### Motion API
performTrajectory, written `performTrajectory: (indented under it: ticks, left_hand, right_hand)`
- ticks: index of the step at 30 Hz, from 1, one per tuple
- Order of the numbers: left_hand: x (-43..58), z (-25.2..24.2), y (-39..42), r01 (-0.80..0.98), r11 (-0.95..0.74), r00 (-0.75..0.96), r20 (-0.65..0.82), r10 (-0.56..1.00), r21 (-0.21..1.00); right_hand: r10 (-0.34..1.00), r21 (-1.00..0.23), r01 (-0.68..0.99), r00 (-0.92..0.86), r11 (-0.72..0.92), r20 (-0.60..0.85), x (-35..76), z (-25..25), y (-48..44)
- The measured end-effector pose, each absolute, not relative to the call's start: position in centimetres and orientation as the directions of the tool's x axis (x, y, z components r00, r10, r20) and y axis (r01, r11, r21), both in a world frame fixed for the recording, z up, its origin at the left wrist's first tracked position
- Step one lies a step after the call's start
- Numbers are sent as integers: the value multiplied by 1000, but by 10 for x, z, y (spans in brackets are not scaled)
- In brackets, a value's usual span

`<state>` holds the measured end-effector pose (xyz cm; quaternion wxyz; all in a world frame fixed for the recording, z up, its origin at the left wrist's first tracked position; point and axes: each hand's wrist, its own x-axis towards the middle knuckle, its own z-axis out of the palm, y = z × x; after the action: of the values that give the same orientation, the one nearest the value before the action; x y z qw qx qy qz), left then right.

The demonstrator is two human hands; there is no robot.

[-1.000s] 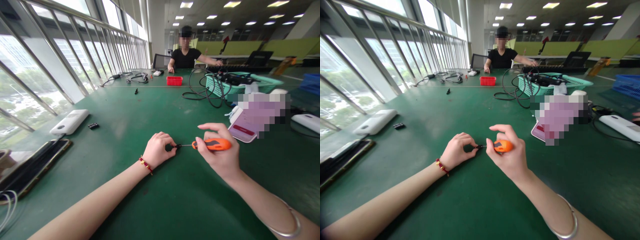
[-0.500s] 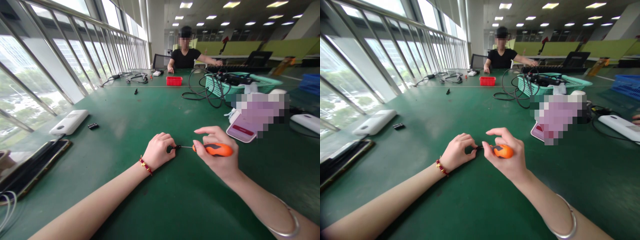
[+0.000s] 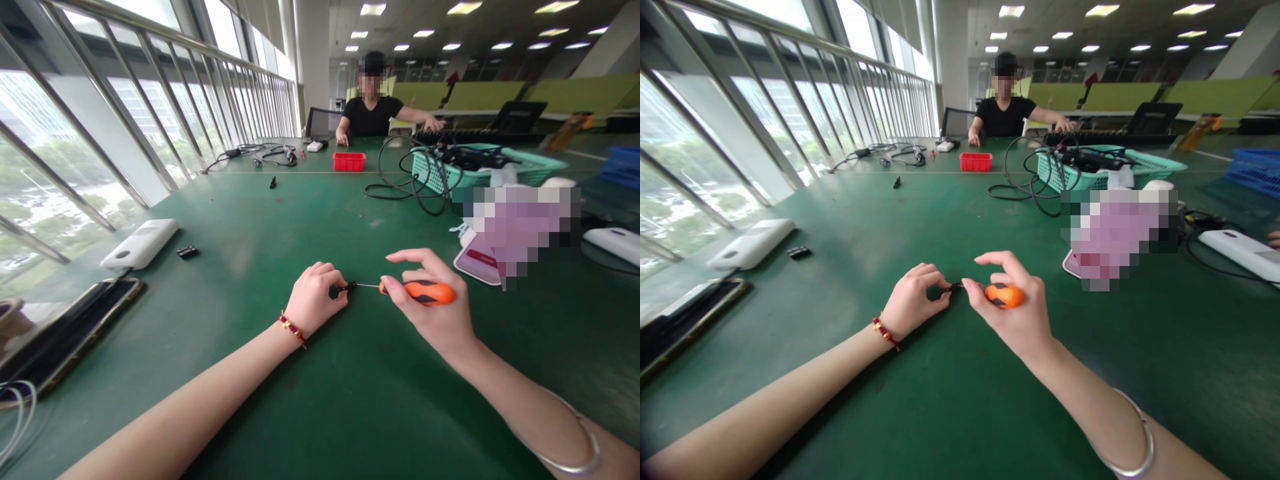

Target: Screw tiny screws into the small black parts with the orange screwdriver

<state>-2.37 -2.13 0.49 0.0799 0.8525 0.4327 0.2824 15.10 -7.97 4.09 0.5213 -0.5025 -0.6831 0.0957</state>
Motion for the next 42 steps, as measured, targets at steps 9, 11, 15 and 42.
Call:
performTrajectory:
  ticks: [9, 11, 15, 42]
  left_hand:
    - [-25, 7, -20, 673, -627, 490, 399, 775, 392]
    - [-25, 7, -20, 675, -623, 486, 396, 779, 396]
    - [-25, 7, -19, 670, -624, 489, 393, 779, 402]
    - [-26, 6, -17, 650, -625, 492, 387, 780, 432]
  right_hand:
    - [644, -571, 549, 76, 610, 761, 151, 38, -78]
    - [682, -595, 561, 72, 576, 728, 151, 39, -80]
    - [701, -574, 603, 34, 554, 712, 152, 40, -84]
    - [665, -532, 594, -7, 604, 747, 151, 38, -82]
